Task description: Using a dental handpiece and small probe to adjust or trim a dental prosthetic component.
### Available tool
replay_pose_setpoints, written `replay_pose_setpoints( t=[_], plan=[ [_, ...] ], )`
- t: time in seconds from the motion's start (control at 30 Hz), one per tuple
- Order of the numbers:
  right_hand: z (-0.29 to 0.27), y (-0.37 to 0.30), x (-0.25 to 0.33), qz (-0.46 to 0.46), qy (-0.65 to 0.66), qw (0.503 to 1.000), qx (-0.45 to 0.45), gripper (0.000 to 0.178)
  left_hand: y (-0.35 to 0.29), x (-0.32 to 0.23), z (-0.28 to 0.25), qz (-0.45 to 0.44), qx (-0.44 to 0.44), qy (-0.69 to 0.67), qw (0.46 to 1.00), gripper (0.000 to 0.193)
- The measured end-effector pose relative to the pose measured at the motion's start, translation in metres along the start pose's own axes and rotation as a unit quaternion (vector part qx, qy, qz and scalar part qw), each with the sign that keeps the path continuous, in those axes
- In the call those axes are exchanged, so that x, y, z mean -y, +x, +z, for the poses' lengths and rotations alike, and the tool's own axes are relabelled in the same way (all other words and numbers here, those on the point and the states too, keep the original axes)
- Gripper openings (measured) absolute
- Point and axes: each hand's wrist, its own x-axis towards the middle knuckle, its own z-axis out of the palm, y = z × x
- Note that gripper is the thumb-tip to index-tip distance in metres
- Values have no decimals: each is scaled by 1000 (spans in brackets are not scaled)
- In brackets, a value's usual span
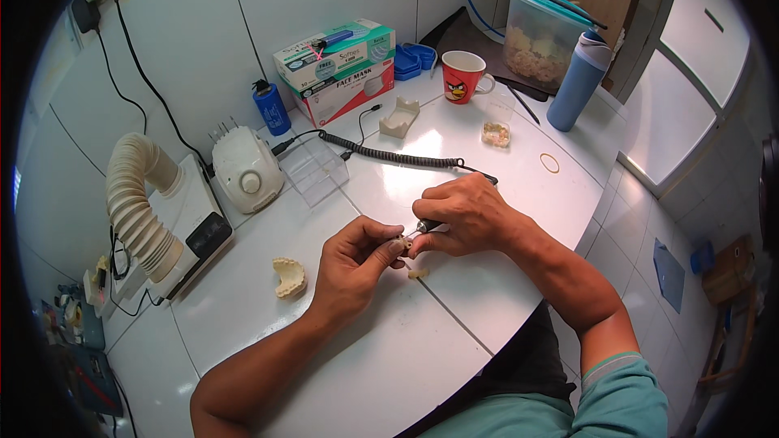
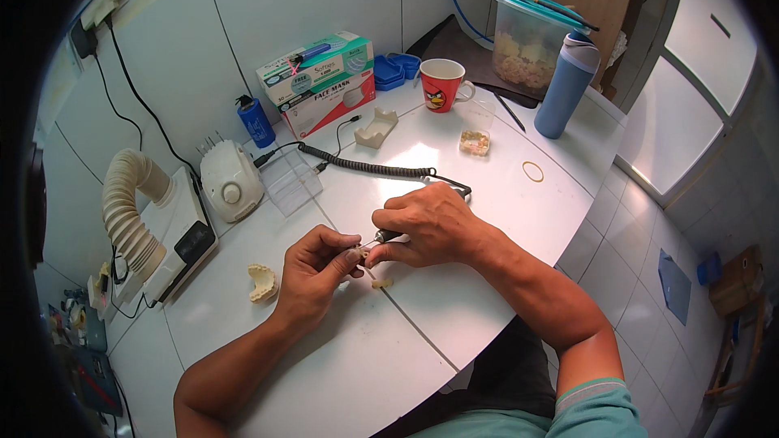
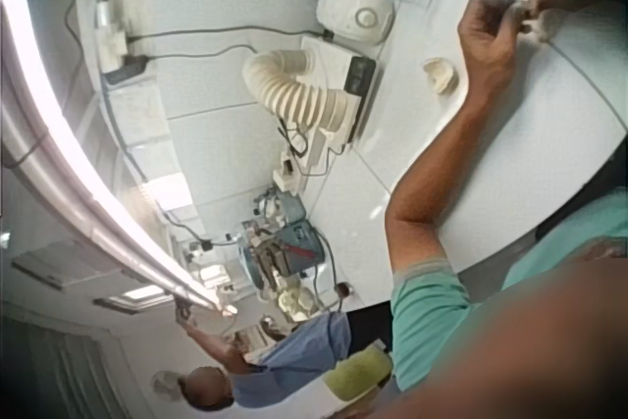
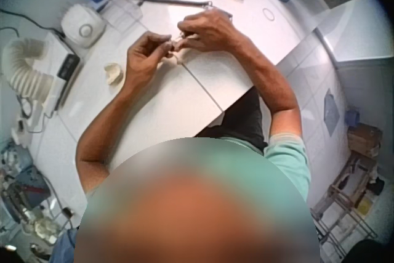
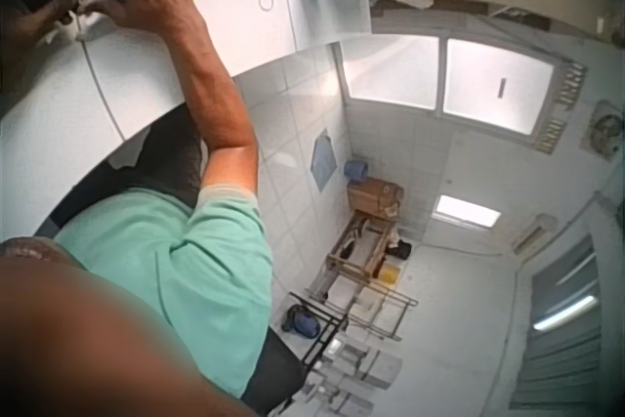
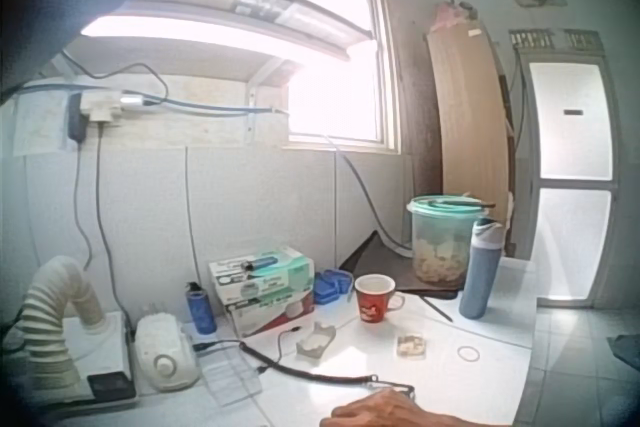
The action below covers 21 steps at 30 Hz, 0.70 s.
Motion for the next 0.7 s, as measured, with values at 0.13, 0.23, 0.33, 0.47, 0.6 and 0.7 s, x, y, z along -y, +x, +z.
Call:
replay_pose_setpoints(
  t=[0.13, 0.23, 0.33, 0.47, 0.6, 0.7],
  plan=[
    [1, -1, -2, 4, -13, 1000, 11, 57, 0, 0, 1, -2, 1, -2, 1000, 13],
    [-2, -1, -2, -4, -13, 1000, 19, 57, -1, -1, 1, -1, 1, 2, 1000, 14],
    [-1, 0, 0, -2, -3, 1000, 5, 56, 0, 1, 0, -2, -1, -1, 1000, 14],
    [0, 0, -1, -3, -7, 1000, 0, 56, 0, 0, 0, -2, 0, 0, 1000, 14],
    [0, 0, -1, -5, -10, 1000, 3, 55, 0, -2, 2, -3, -3, 6, 1000, 15],
    [-1, 0, -1, -1, -10, 1000, 5, 55, 0, -1, 1, -4, -5, 5, 1000, 16]
  ],
)
